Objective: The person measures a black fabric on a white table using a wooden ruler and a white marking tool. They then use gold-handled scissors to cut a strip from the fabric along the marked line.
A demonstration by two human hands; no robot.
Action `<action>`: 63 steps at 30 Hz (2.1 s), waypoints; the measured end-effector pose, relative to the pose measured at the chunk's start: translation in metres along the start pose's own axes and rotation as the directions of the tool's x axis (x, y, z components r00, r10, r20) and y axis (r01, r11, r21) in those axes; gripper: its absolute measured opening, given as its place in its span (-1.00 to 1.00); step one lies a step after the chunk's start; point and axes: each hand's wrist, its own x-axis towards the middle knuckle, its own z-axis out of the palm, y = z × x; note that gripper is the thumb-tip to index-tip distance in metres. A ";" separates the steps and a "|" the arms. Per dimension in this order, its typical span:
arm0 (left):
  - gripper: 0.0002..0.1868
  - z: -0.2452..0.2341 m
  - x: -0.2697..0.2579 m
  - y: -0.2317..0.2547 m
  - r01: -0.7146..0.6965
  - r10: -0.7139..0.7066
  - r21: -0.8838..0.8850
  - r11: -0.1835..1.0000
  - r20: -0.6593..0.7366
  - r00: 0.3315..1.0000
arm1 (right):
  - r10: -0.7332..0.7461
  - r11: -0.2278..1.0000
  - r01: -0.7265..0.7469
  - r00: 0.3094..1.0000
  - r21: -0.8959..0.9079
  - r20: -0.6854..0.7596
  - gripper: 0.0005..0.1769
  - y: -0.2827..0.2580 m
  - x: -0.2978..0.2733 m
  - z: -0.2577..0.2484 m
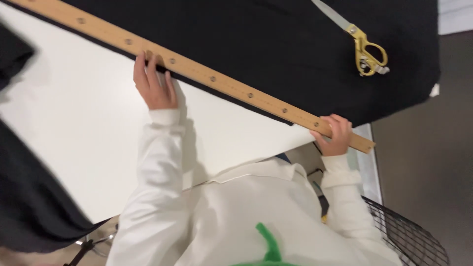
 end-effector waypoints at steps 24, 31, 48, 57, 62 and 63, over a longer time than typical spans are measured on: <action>-0.48 0.001 -0.058 0.051 -0.202 0.203 -0.042 0.979 0.358 0.911 | 0.038 0.996 -0.039 0.999 0.079 0.018 -0.54 -0.008 0.006 -0.009; -0.43 -0.004 -0.054 0.052 -0.149 0.150 -0.032 0.988 0.372 0.916 | 0.154 0.947 -0.158 0.987 0.279 0.036 -0.66 -0.060 0.037 -0.025; -0.31 -0.014 -0.020 -0.014 -0.239 0.222 -0.002 0.971 0.379 0.898 | -0.412 0.884 0.342 0.893 0.319 0.183 -0.82 -0.271 0.153 0.127; -0.31 -0.014 -0.023 -0.017 -0.266 0.255 -0.017 0.964 0.362 0.897 | -0.513 0.854 0.477 0.838 0.207 0.185 -0.81 -0.255 0.152 0.138; -0.27 -0.014 -0.019 -0.020 -0.306 0.270 0.039 0.951 0.375 0.887 | -0.522 0.849 0.479 0.828 0.224 0.205 -0.81 -0.244 0.153 0.136; -0.24 -0.015 -0.020 -0.015 -0.301 0.277 -0.005 0.954 0.399 0.874 | -0.548 0.834 0.520 0.817 0.182 0.179 -0.80 -0.242 0.149 0.135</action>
